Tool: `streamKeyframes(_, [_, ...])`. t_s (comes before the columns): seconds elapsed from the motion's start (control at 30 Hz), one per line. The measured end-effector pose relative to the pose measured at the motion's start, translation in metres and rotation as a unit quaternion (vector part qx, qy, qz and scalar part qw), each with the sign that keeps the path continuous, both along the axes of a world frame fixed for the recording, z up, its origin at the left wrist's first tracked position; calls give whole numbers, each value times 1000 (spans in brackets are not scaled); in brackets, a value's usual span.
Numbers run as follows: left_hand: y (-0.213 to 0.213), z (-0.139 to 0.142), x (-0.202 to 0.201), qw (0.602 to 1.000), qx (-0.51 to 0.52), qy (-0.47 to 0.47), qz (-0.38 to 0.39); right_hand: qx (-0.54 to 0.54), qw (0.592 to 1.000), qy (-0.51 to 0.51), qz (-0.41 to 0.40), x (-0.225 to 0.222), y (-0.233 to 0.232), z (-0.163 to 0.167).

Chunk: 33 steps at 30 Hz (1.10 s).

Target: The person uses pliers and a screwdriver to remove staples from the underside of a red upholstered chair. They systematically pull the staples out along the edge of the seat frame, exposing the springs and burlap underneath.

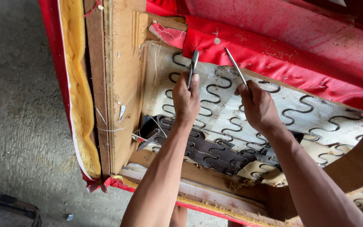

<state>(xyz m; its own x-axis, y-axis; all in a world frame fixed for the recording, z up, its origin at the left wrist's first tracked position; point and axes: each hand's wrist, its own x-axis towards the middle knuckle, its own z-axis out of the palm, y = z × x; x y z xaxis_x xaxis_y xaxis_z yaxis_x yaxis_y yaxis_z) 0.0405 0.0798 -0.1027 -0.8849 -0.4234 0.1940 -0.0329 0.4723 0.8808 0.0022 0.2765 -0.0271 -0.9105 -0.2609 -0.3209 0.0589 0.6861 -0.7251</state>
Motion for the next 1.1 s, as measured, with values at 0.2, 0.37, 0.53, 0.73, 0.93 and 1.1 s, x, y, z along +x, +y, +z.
streamKeyframes(0.2, [39, 50, 35, 949, 204, -219, -99, -58, 998, -33, -18, 5, -1, -4])
streamKeyframes(0.37, [51, 65, 21, 927, 283, -235, -77, -57, 998, -24, -24, 9, 1, 4])
streamKeyframes(0.53, [46, 73, 10, 913, 324, -233, -83, 6, 1000, 7, -3, 5, 6, 20])
streamKeyframes(0.73, [30, 90, -1, 883, 350, -296, -98, 45, 999, 24, 4, 0, 11, 31])
streamKeyframes(0.93, [8, 109, -7, 856, 310, -388, -141, 18, 998, 61, 17, -1, 15, 27])
streamKeyframes(1.1, [1, 128, -21, 841, 271, -445, -147, 31, 999, 21, 15, -3, 16, 28])
